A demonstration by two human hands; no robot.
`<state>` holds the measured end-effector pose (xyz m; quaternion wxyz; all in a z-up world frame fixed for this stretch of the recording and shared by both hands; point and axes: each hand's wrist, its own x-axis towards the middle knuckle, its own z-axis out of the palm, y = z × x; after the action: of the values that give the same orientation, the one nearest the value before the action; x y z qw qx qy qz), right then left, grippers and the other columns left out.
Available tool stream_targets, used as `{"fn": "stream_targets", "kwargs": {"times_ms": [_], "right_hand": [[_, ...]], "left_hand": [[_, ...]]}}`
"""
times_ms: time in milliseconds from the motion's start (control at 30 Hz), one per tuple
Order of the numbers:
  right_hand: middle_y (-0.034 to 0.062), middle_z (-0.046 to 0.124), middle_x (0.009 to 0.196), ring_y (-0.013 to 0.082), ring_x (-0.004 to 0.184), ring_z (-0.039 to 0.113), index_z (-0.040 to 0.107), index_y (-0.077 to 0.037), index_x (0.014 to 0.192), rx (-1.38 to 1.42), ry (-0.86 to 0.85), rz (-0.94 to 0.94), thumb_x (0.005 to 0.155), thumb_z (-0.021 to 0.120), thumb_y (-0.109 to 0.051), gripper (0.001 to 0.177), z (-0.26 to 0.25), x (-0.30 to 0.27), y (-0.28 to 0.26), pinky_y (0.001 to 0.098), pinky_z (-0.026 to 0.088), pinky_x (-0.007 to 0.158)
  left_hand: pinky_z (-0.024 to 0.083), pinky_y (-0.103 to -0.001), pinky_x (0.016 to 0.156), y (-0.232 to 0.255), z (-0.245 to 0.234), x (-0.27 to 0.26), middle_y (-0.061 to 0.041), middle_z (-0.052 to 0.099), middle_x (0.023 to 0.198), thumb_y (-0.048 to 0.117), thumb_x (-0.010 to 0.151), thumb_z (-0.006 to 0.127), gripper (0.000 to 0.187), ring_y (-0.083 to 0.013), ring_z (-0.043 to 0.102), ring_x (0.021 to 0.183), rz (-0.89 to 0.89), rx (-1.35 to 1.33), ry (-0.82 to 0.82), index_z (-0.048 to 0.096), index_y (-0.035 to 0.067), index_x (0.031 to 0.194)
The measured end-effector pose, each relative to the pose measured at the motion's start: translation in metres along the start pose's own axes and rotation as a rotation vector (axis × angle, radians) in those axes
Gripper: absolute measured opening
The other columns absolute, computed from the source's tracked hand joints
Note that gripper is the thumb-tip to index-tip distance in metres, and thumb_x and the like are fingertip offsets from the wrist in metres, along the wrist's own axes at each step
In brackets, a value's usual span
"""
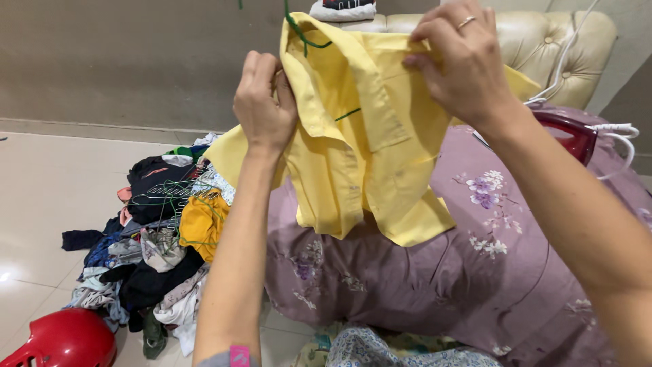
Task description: The person irons a yellow short-sleeved shirt on a bed using a red electric iron. They smooth the fabric, iron the sleeves and body, and then place the shirt on a green hanger. Finally, they button the shirt while it is on the hanger.
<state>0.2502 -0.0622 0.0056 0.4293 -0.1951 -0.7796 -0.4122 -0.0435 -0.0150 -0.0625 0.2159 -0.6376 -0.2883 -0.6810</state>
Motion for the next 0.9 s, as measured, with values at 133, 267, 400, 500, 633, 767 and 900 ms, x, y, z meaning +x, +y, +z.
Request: {"fn": "stream_targets", "kwargs": {"times_ms": [133, 267, 400, 500, 633, 767, 900], "right_hand": [[0.0112, 0.065, 0.109, 0.0306, 0.102, 0.060, 0.061, 0.000, 0.102, 0.079, 0.007, 0.073, 0.092, 0.076, 0.007, 0.019, 0.013, -0.016, 0.018, 0.0415, 0.051, 0.091], [0.0132, 0.067, 0.104, 0.0281, 0.097, 0.067, 0.060, 0.004, 0.100, 0.190, 0.013, 0.134, 0.099, 0.071, 0.013, 0.014, 0.015, -0.022, 0.032, 0.0368, 0.054, 0.082], [0.0103, 0.071, 0.094, 0.0184, 0.083, 0.070, 0.064, 0.003, 0.100, 0.347, -0.039, 0.420, 0.108, 0.068, 0.008, 0.010, 0.012, -0.008, 0.039, 0.0307, 0.055, 0.074], [0.0123, 0.071, 0.097, 0.0212, 0.090, 0.070, 0.066, 0.005, 0.105, 0.335, -0.053, 0.261, 0.106, 0.071, 0.007, 0.006, -0.003, 0.001, 0.024, 0.0319, 0.056, 0.078], [0.0176, 0.066, 0.104, 0.0316, 0.096, 0.066, 0.064, 0.005, 0.100, 0.170, -0.057, 0.023, 0.093, 0.088, -0.013, 0.031, -0.010, 0.012, -0.009, 0.0422, 0.054, 0.082], [0.0163, 0.067, 0.103, 0.0329, 0.094, 0.066, 0.065, 0.000, 0.094, -0.062, -0.075, 0.068, 0.081, 0.082, -0.017, 0.027, 0.012, 0.004, -0.015, 0.0440, 0.051, 0.080], [0.0099, 0.068, 0.092, 0.0212, 0.083, 0.066, 0.069, 0.000, 0.105, 0.195, -0.075, 0.395, 0.093, 0.067, -0.010, 0.016, 0.022, 0.012, 0.022, 0.0331, 0.054, 0.077]], "left_hand": [[0.049, -0.045, 0.071, 0.002, -0.002, 0.001, -0.012, 0.057, 0.097, 0.007, 0.101, 0.060, 0.005, -0.0348, 0.063, 0.084, -0.008, -0.021, -0.010, 0.056, 0.005, 0.098], [0.050, -0.046, 0.072, 0.004, -0.001, -0.001, -0.012, 0.057, 0.100, 0.008, 0.103, 0.058, 0.004, -0.0360, 0.064, 0.086, 0.016, -0.018, -0.022, 0.056, 0.006, 0.100], [0.050, -0.047, 0.067, 0.012, 0.002, -0.006, -0.011, 0.059, 0.103, 0.011, 0.102, 0.060, 0.003, -0.0363, 0.066, 0.083, 0.025, -0.008, -0.056, 0.059, 0.008, 0.101], [0.052, -0.047, 0.068, 0.018, 0.004, -0.007, -0.009, 0.058, 0.104, 0.012, 0.104, 0.059, 0.002, -0.0363, 0.067, 0.085, 0.015, -0.003, -0.046, 0.059, 0.010, 0.103], [0.052, -0.048, 0.066, 0.024, 0.012, -0.007, -0.009, 0.059, 0.107, 0.013, 0.103, 0.059, 0.002, -0.0365, 0.068, 0.085, -0.007, 0.054, -0.061, 0.059, 0.012, 0.105], [0.054, -0.046, 0.064, 0.031, 0.026, -0.008, -0.009, 0.061, 0.113, 0.015, 0.104, 0.058, 0.003, -0.0362, 0.069, 0.081, 0.001, 0.071, -0.051, 0.058, 0.012, 0.105], [0.055, -0.047, 0.066, 0.035, 0.026, -0.011, -0.006, 0.062, 0.111, 0.018, 0.106, 0.059, 0.004, -0.0379, 0.069, 0.079, 0.078, 0.093, -0.088, 0.061, 0.015, 0.107]]}}
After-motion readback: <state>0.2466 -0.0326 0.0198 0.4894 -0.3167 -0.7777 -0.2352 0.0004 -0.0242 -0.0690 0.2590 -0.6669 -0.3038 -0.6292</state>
